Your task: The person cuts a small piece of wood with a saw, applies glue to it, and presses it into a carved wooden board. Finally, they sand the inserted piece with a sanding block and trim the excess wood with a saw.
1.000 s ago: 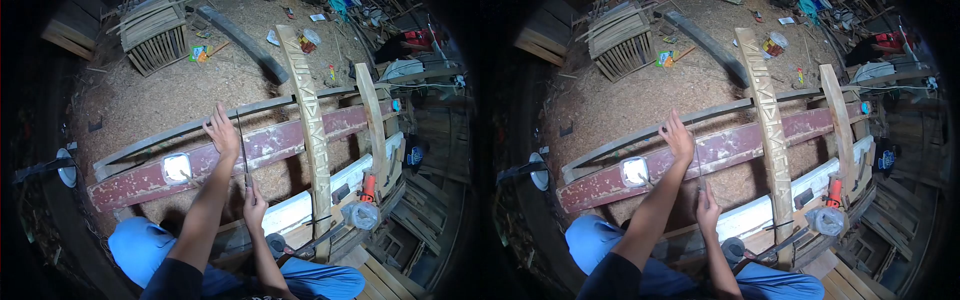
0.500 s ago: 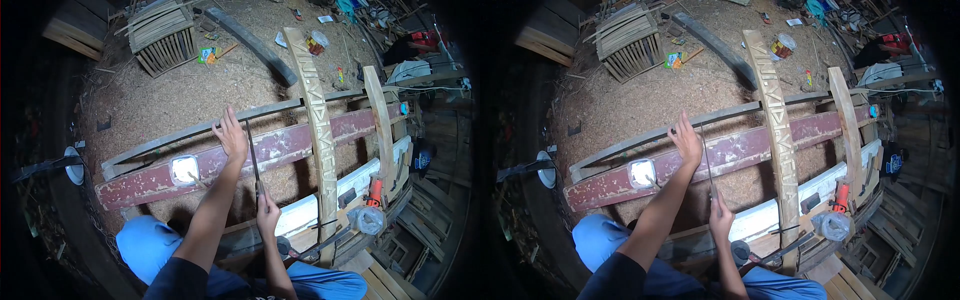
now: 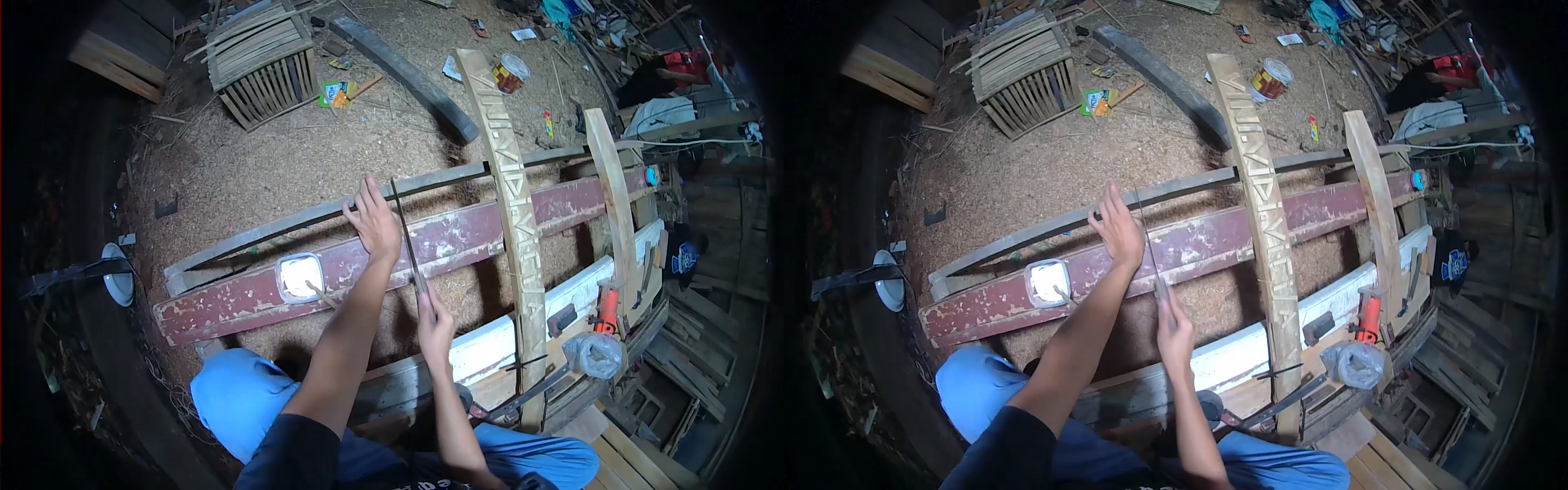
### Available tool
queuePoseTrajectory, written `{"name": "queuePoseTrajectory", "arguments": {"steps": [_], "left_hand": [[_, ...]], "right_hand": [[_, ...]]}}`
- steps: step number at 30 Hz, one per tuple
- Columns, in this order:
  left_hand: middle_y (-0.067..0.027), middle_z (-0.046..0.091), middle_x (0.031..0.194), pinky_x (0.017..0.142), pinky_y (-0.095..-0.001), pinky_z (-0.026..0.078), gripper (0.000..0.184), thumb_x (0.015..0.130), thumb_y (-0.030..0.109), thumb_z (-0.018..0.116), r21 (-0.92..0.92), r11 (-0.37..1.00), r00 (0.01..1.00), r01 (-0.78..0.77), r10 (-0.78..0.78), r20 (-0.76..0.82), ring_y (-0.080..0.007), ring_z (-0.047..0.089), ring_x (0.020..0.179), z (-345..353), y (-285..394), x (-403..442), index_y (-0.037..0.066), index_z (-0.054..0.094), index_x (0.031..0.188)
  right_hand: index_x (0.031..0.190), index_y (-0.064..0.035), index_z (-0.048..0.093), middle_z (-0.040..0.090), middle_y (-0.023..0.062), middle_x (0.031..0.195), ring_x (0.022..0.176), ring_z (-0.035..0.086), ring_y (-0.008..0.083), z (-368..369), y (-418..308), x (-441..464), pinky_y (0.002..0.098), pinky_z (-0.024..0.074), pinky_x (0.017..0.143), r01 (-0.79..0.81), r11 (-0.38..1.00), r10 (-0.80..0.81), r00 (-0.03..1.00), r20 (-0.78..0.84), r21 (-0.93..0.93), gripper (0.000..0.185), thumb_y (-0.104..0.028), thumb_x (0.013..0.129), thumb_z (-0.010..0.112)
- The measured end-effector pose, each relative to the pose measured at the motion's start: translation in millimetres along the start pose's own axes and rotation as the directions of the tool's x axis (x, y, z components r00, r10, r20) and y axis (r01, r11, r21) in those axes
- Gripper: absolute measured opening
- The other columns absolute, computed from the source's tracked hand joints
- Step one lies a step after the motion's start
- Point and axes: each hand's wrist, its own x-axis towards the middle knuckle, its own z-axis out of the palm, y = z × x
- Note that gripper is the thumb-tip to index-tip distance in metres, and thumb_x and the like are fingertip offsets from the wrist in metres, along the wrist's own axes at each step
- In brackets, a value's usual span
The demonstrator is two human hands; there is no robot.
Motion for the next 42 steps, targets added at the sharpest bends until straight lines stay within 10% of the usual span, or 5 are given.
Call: {"name": "queuePoseTrajectory", "arguments": {"steps": [22,27,37,42], "left_hand": [[-0.0090,0.045,0.156,0.123,-0.0539,0.018,0.098,0.079,0.018,0.079,0.076,0.996,0.999,-0.041,0.040,0.019,-0.0228,0.047,0.137,9,-6,-4,0.005,0.027,0.161],[-0.0115,0.046,0.159,0.125,-0.0564,0.015,0.054,0.107,0.029,0.048,0.053,0.998,0.992,-0.015,0.021,-0.122,-0.0254,0.040,0.147,29,-9,3,0.004,0.042,0.155],[-0.0144,0.044,0.162,0.127,-0.0595,0.007,0.055,0.114,0.036,0.028,0.131,0.990,0.999,0.046,-0.045,-0.015,-0.0286,0.030,0.156,30,-7,4,0.003,0.049,0.152],[-0.0164,0.035,0.167,0.129,-0.0600,0.002,0.069,0.098,0.021,0.056,0.148,0.989,0.994,0.005,-0.021,0.108,-0.0295,0.026,0.158,12,-2,2,-0.001,0.034,0.159]], "right_hand": [[0.135,0.0016,0.066,0.070,0.0277,0.127,0.121,0.069,0.0375,-6,22,-36,0.0405,0.0516,0.101,0.014,0.999,-0.012,0.999,-0.051,0.043,0.037,-0.020,0.106,0.059],[0.135,0.0028,0.066,0.070,0.0278,0.127,0.120,0.069,0.0360,2,2,-1,0.0413,0.0507,0.103,-0.119,0.991,0.119,0.993,0.001,0.060,0.038,-0.020,0.105,0.061],[0.134,0.0030,0.066,0.070,0.0274,0.126,0.123,0.068,0.0337,-22,9,-22,0.0389,0.0509,0.103,-0.080,0.996,0.080,0.997,0.008,-0.041,0.037,-0.021,0.105,0.060],[0.132,0.0031,0.067,0.071,0.0282,0.123,0.119,0.070,0.0348,-11,13,-18,0.0391,0.0522,0.100,-0.061,0.996,0.064,0.997,-0.036,0.066,0.037,-0.021,0.105,0.060]]}}
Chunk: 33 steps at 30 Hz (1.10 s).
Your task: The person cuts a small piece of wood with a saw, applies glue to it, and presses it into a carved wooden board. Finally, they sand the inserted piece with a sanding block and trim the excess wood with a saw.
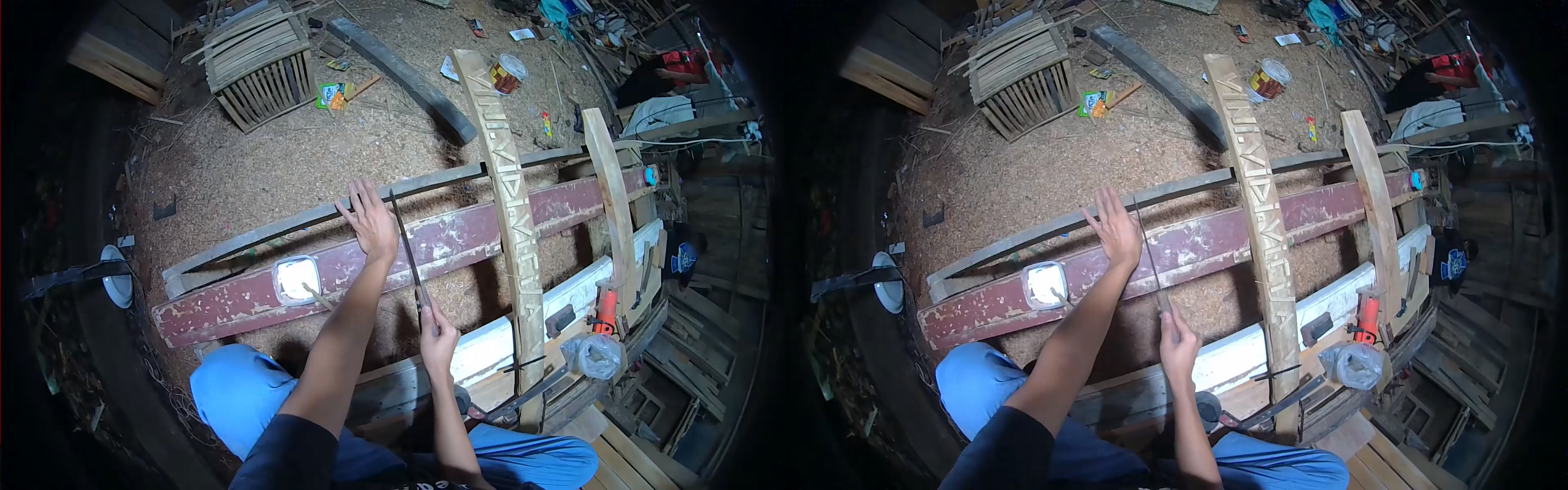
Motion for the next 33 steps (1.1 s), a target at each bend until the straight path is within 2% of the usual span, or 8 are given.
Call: {"name": "queuePoseTrajectory", "arguments": {"steps": [8,17,21,25,26,27,29,33], "left_hand": [[-0.0170,0.026,0.170,0.130,-0.0599,-0.001,0.103,0.081,0.012,0.072,-0.074,0.997,0.999,-0.033,0.031,-0.021,-0.0293,0.017,0.160,7,-4,3,-0.001,0.013,0.164],[-0.0182,0.025,0.170,0.129,-0.0618,0.000,0.102,0.083,0.007,0.069,-0.118,0.992,0.999,-0.032,0.033,0.005,-0.0303,0.017,0.160,0,-4,2,-0.002,0.009,0.165],[-0.0178,0.025,0.170,0.129,-0.0627,0.000,0.097,0.084,0.006,0.066,-0.127,0.991,0.999,-0.045,0.044,-0.008,-0.0290,0.017,0.161,0,-3,-1,-0.002,0.011,0.164],[-0.0170,0.023,0.171,0.128,-0.0633,-0.001,0.095,0.085,0.006,0.063,-0.097,0.994,0.997,-0.060,0.054,-0.058,-0.0273,0.016,0.161,5,-4,3,-0.003,0.011,0.164],[-0.0164,0.022,0.172,0.129,-0.0629,0.000,0.095,0.085,0.006,0.063,-0.076,0.995,0.998,-0.062,0.060,-0.034,-0.0273,0.015,0.161,7,-4,1,-0.002,0.012,0.164],[-0.0164,0.022,0.172,0.129,-0.0629,0.000,0.095,0.085,0.006,0.063,-0.075,0.995,0.997,-0.070,0.068,-0.032,-0.0273,0.015,0.161,4,-4,-1,-0.002,0.012,0.164],[-0.0164,0.022,0.172,0.129,-0.0627,0.000,0.095,0.085,0.006,0.064,-0.122,0.992,0.999,-0.034,0.037,0.019,-0.0274,0.015,0.161,-4,-2,1,-0.002,0.012,0.164],[-0.0167,0.022,0.172,0.129,-0.0626,0.000,0.096,0.084,0.006,0.064,-0.147,0.989,1.000,-0.019,0.018,-0.005,-0.0276,0.016,0.161,-1,-4,6,-0.003,0.011,0.164]], "right_hand": [[0.134,0.0023,0.066,0.071,0.0280,0.123,0.118,0.070,0.0354,-12,8,-10,0.0401,0.0530,0.099,0.023,0.997,-0.022,1.000,0.014,-0.070,0.038,-0.021,0.105,0.062],[0.132,0.0016,0.067,0.070,0.0283,0.123,0.120,0.069,0.0378,-6,9,-5,0.0400,0.0524,0.101,0.083,0.994,-0.083,0.997,-0.004,-0.065,0.037,-0.023,0.105,0.061],[0.134,0.0036,0.065,0.069,0.0261,0.128,0.126,0.066,0.0370,2,-22,25,0.0394,0.0502,0.106,-0.135,0.989,0.140,0.986,0.086,-0.062,0.041,-0.025,0.106,0.060],[0.134,0.0036,0.065,0.069,0.0267,0.128,0.126,0.065,0.0375,-19,-12,-16,0.0399,0.0500,0.106,0.030,0.997,-0.027,0.999,0.039,-0.066,0.040,-0.025,0.107,0.058],[0.135,0.0038,0.066,0.072,0.0238,0.128,0.113,0.069,0.0202,-14,-8,-10,0.0366,0.0514,0.100,0.064,0.994,-0.062,0.998,0.029,-0.092,0.036,-0.018,0.106,0.059],[0.135,0.0038,0.066,0.072,0.0238,0.128,0.113,0.069,0.0202,-4,-16,5,0.0366,0.0514,0.100,0.060,0.994,-0.058,0.998,0.022,-0.090,0.036,-0.018,0.106,0.059],[0.135,0.0031,0.066,0.072,0.0242,0.126,0.123,0.068,0.0335,9,-29,36,0.0406,0.0513,0.105,-0.113,0.986,0.123,0.989,0.079,-0.123,0.036,-0.016,0.105,0.061],[0.133,0.0033,0.066,0.071,0.0282,0.122,0.113,0.072,0.0381,-12,-7,-2,0.0409,0.0540,0.096,0.064,0.998,-0.064,0.998,0.020,-0.016,0.040,-0.025,0.106,0.060]]}}
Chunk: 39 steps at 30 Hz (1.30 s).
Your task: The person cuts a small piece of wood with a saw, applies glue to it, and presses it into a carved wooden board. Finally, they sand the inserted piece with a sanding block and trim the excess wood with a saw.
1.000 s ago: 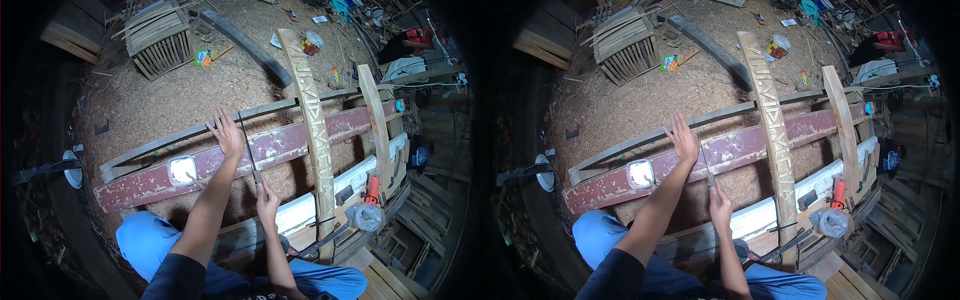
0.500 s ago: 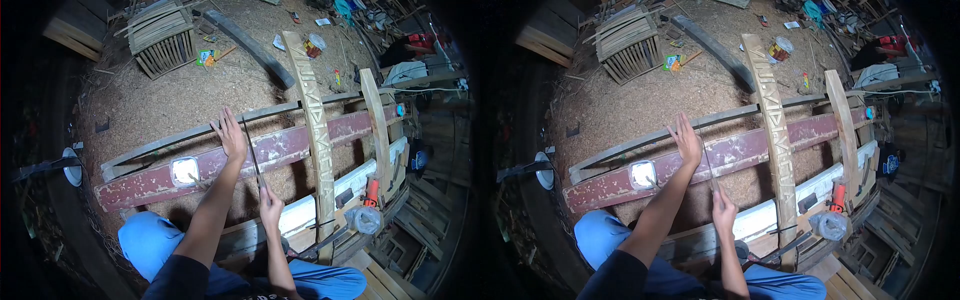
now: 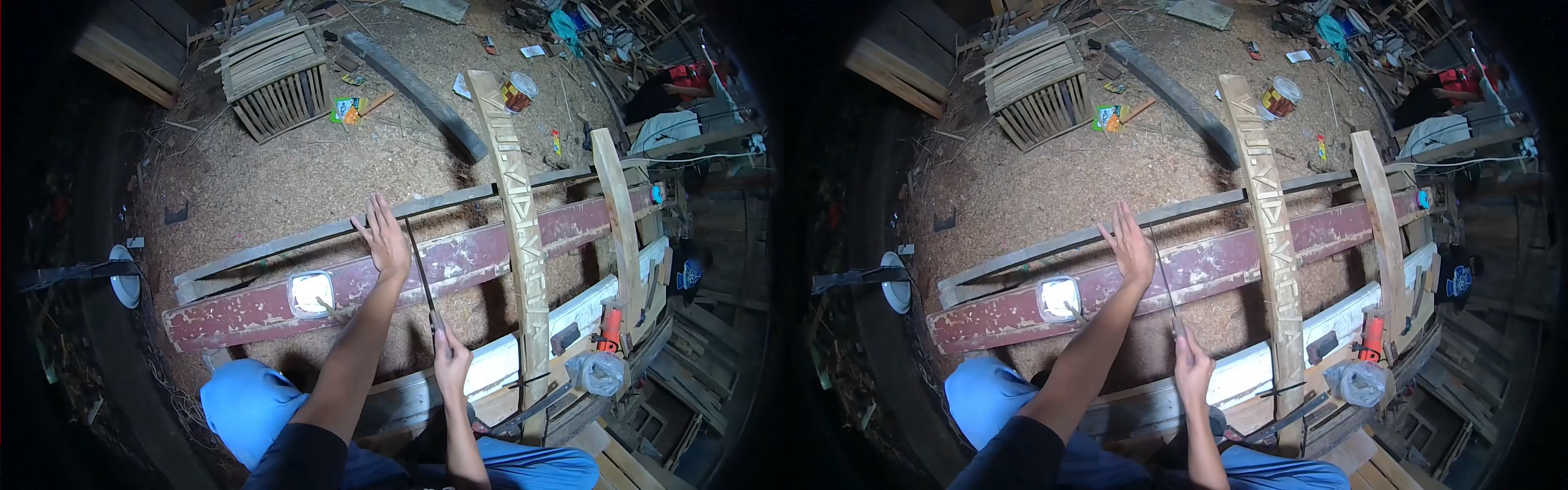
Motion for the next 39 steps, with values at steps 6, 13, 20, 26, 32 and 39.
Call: {"name": "queuePoseTrajectory", "arguments": {"steps": [6,13,20,26,32,39], "left_hand": [[-0.0181,0.022,0.171,0.129,-0.0627,0.000,0.102,0.082,0.006,0.069,-0.034,0.999,1.000,-0.012,0.012,0.005,-0.0271,0.017,0.161,-1,0,-3,-0.003,0.008,0.164],[-0.0187,0.018,0.172,0.129,-0.0627,0.000,0.110,0.081,0.011,0.076,0.074,0.996,0.998,-0.054,0.057,-0.038,-0.0279,0.017,0.161,2,1,-5,-0.005,0.005,0.164],[-0.0184,0.018,0.172,0.129,-0.0630,0.003,0.110,0.081,0.014,0.078,0.085,0.995,0.998,-0.058,0.057,0.018,-0.0283,0.020,0.160,-4,1,-5,-0.003,0.008,0.164],[-0.0176,0.017,0.173,0.128,-0.0641,0.003,0.107,0.080,0.012,0.074,0.342,0.924,0.974,-0.170,0.211,-0.085,-0.0284,0.019,0.160,19,-6,-4,-0.001,0.010,0.165],[-0.0209,0.012,0.173,0.128,-0.0648,0.004,0.121,0.079,0.025,0.085,0.114,0.993,0.999,0.008,-0.013,0.042,-0.0289,0.020,0.160,-8,9,-6,-0.005,0.004,0.164],[-0.0211,0.015,0.172,0.127,-0.0655,0.004,0.100,0.084,0.006,0.069,0.082,0.993,0.996,-0.084,0.087,-0.032,-0.0301,0.019,0.160,-1,5,-8,-0.004,0.010,0.164]], "right_hand": [[0.135,0.0049,0.065,0.074,0.0237,0.121,0.119,0.070,0.0292,18,-35,45,0.0386,0.0523,0.102,-0.117,0.982,0.129,0.989,0.078,-0.145,0.037,-0.017,0.105,0.060],[0.135,0.0033,0.065,0.070,0.0251,0.129,0.125,0.067,0.0350,19,-24,42,0.0391,0.0489,0.107,-0.178,0.980,0.187,0.978,0.096,-0.093,0.039,-0.022,0.107,0.058],[0.135,0.0045,0.065,0.069,0.0275,0.130,0.125,0.067,0.0349,12,-17,15,0.0400,0.0482,0.107,-0.108,0.994,0.107,0.993,0.058,0.015,0.040,-0.024,0.107,0.058],[0.137,0.0046,0.063,0.069,0.0294,0.128,0.122,0.068,0.0369,17,-13,13,0.0409,0.0494,0.104,-0.051,0.996,0.047,0.997,0.054,0.068,0.042,-0.026,0.108,0.057],[0.138,0.0042,0.063,0.069,0.0301,0.126,0.120,0.069,0.0342,43,-2,24,0.0389,0.0510,0.101,-0.097,0.995,0.097,0.995,-0.022,0.035,0.041,-0.022,0.107,0.057],[0.138,0.0083,0.061,0.070,0.0284,0.127,0.119,0.070,0.0317,35,-26,16,0.0385,0.0519,0.100,-0.168,0.985,0.168,0.986,-0.011,-0.047,0.040,-0.019,0.108,0.056]]}}
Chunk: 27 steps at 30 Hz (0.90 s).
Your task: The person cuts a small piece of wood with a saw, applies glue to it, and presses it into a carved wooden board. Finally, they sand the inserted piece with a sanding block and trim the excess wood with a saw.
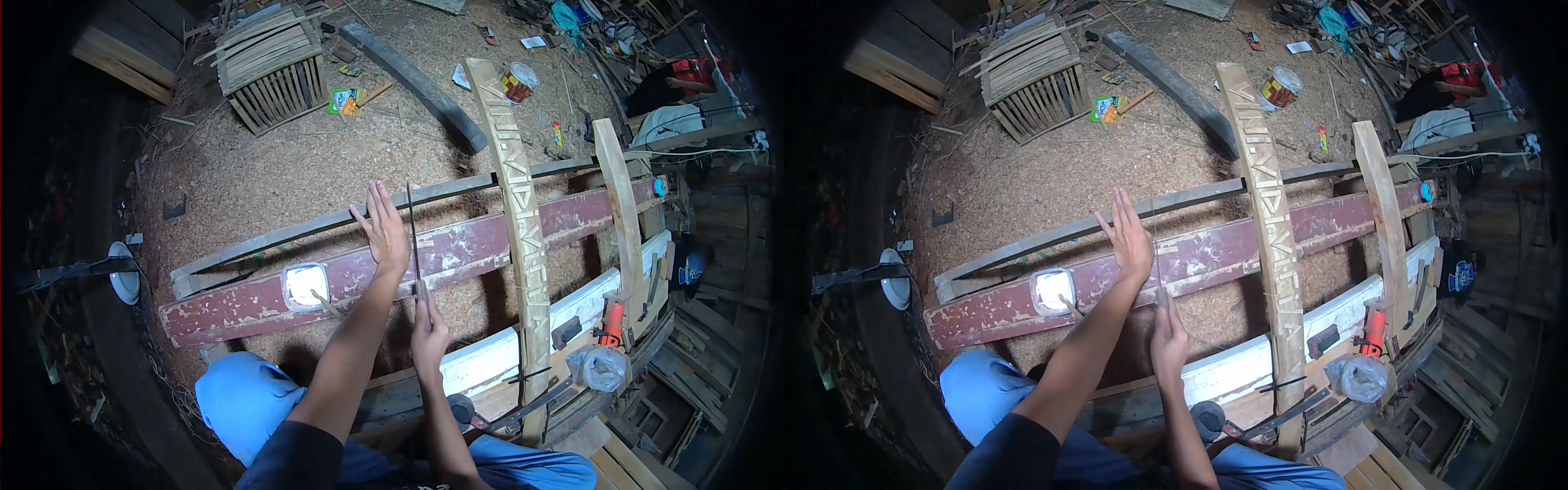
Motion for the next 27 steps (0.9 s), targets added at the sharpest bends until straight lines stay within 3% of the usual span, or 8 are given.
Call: {"name": "queuePoseTrajectory", "arguments": {"steps": [2,6,13,14,17,20,23,27], "left_hand": [[-0.0211,0.016,0.172,0.127,-0.0659,0.004,0.095,0.084,0.002,0.064,-0.105,0.994,1.000,0.007,-0.007,0.002,-0.0300,0.019,0.160,-8,4,4,-0.004,0.012,0.164],[-0.0205,0.016,0.172,0.127,-0.0666,0.004,0.090,0.086,-0.001,0.059,0.057,0.997,0.998,-0.050,0.052,-0.030,-0.0296,0.019,0.160,2,-3,2,-0.004,0.015,0.164],[-0.0198,0.016,0.172,0.127,-0.0666,0.003,0.084,0.089,0.001,0.054,-0.040,0.997,0.998,0.061,-0.062,-0.031,-0.0289,0.021,0.159,0,3,5,-0.005,0.015,0.163],[-0.0199,0.015,0.172,0.127,-0.0661,0.002,0.086,0.088,0.001,0.056,0.033,0.999,0.999,0.000,0.002,-0.047,-0.0291,0.022,0.159,6,1,3,-0.004,0.013,0.163],[-0.0201,0.015,0.173,0.127,-0.0658,0.001,0.088,0.088,0.000,0.056,0.075,0.996,0.997,-0.049,0.053,-0.052,-0.0292,0.023,0.158,6,0,7,-0.004,0.013,0.164],[-0.0202,0.015,0.173,0.127,-0.0661,0.002,0.087,0.088,0.000,0.055,-0.071,0.997,0.999,0.045,-0.044,0.014,-0.0285,0.023,0.158,-12,8,-1,-0.004,0.013,0.164],[-0.0197,0.017,0.172,0.127,-0.0652,0.002,0.095,0.085,0.004,0.062,0.144,0.989,0.996,0.026,-0.013,-0.092,-0.0285,0.023,0.158,18,-1,2,-0.003,0.011,0.164],[-0.0192,0.017,0.172,0.127,-0.0649,0.003,0.096,0.085,0.008,0.065,0.039,0.998,0.998,0.042,-0.040,-0.053,-0.0284,0.023,0.159,8,6,4,-0.003,0.011,0.164]], "right_hand": [[0.140,0.0082,0.060,0.069,0.0277,0.129,0.119,0.069,0.0305,4,9,2,0.0384,0.0506,0.102,0.083,0.996,-0.083,0.997,0.007,0.037,0.042,-0.020,0.109,0.055],[0.138,0.0082,0.060,0.069,0.0257,0.131,0.117,0.068,0.0270,15,8,-7,0.0378,0.0507,0.101,-0.006,0.982,0.011,1.000,-0.024,0.189,0.042,-0.022,0.109,0.055],[0.142,0.0024,0.060,0.070,0.0279,0.126,0.114,0.073,0.0342,13,31,-22,0.0407,0.0552,0.094,0.151,0.985,-0.146,0.987,-0.068,0.078,0.041,-0.019,0.108,0.055],[0.140,0.0021,0.063,0.072,0.0240,0.126,0.110,0.073,0.0252,18,38,-25,0.0384,0.0542,0.096,0.126,0.990,-0.120,0.988,-0.099,0.058,0.039,-0.019,0.109,0.053],[0.142,0.0006,0.062,0.072,0.0230,0.128,0.115,0.071,0.0220,18,18,-2,0.0366,0.0542,0.097,0.097,0.985,-0.090,0.994,-0.056,0.145,0.039,-0.018,0.109,0.053],[0.143,0.0009,0.061,0.070,0.0225,0.131,0.120,0.069,0.0208,21,25,-10,0.0356,0.0530,0.099,-0.037,0.999,0.038,0.999,-0.011,0.038,0.039,-0.017,0.109,0.053],[0.142,0.0019,0.061,0.071,0.0231,0.129,0.117,0.070,0.0226,17,33,-42,0.0356,0.0533,0.098,0.110,0.985,-0.098,0.990,-0.100,0.130,0.039,-0.018,0.108,0.054],[0.139,0.0018,0.063,0.070,0.0239,0.130,0.119,0.070,0.0262,15,42,-32,0.0364,0.0527,0.100,-0.028,1.000,0.028,0.997,-0.078,-0.003,0.038,-0.017,0.108,0.054]]}}
